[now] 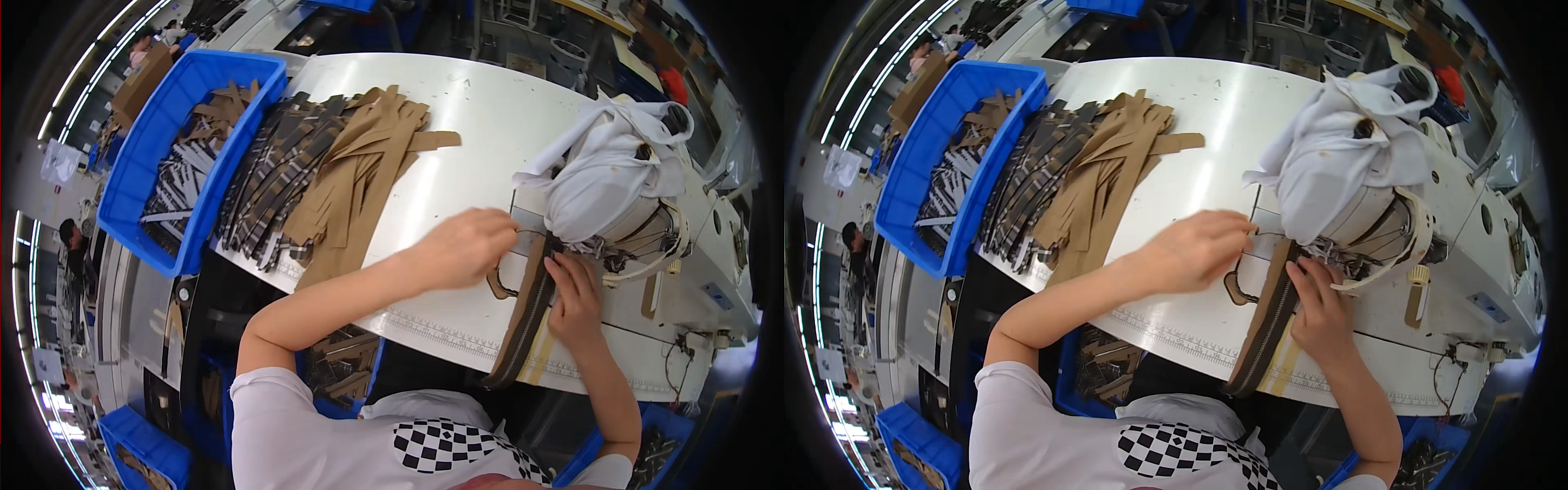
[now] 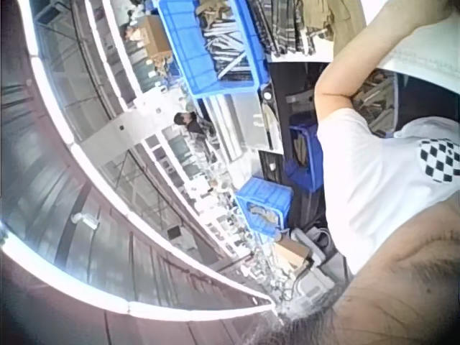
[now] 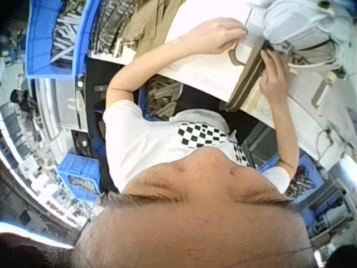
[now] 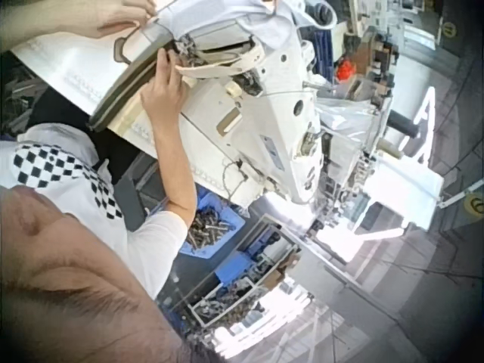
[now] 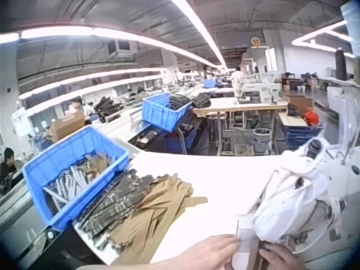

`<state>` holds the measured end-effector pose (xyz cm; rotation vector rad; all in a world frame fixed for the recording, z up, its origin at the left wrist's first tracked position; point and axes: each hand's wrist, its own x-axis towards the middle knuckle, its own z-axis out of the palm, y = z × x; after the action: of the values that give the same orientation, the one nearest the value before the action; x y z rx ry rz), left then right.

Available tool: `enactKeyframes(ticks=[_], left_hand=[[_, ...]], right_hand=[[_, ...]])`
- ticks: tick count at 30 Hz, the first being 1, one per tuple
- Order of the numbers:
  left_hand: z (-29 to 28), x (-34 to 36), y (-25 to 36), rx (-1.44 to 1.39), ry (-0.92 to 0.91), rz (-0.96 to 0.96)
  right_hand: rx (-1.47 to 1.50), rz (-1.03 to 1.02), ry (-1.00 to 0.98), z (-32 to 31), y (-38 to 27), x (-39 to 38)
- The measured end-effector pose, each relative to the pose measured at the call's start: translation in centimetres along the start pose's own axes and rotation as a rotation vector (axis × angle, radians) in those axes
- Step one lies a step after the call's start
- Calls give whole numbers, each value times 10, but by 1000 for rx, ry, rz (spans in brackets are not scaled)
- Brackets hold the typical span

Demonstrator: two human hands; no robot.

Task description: The person sews fabric straps using an industrial sewing machine.

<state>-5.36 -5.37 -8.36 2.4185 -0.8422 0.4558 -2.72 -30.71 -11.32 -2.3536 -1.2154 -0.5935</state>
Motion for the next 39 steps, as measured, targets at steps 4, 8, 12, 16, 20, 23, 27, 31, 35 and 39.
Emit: enactKeyframes(ticks=[4,8,12,16,20,23,27,31,35,39], left_hand=[[-96,-63,-68,551,279,-530],[-144,-145,-113,922,-60,-1073],[-143,-147,-120,1006,29,-972],[-162,-142,-109,750,255,-961],[-152,-97,-51,988,526,-563],[-88,-61,32,625,249,-337],[-33,-40,78,212,-85,-144],[-16,0,35,285,96,297],[15,5,5,190,122,402],[33,15,7,145,204,452]], right_hand=[[69,-37,101,0,3,-3],[53,-80,134,2,2,1],[39,-99,144,1,1,3],[58,-147,159,-13,-10,8],[740,474,-113,-29,-44,8],[1399,953,-444,-34,-71,48],[1454,1080,-436,-7,-70,46],[1362,1029,-582,-19,-58,28],[1029,767,-726,-38,-43,24],[100,87,-99,-20,-2,-2]])
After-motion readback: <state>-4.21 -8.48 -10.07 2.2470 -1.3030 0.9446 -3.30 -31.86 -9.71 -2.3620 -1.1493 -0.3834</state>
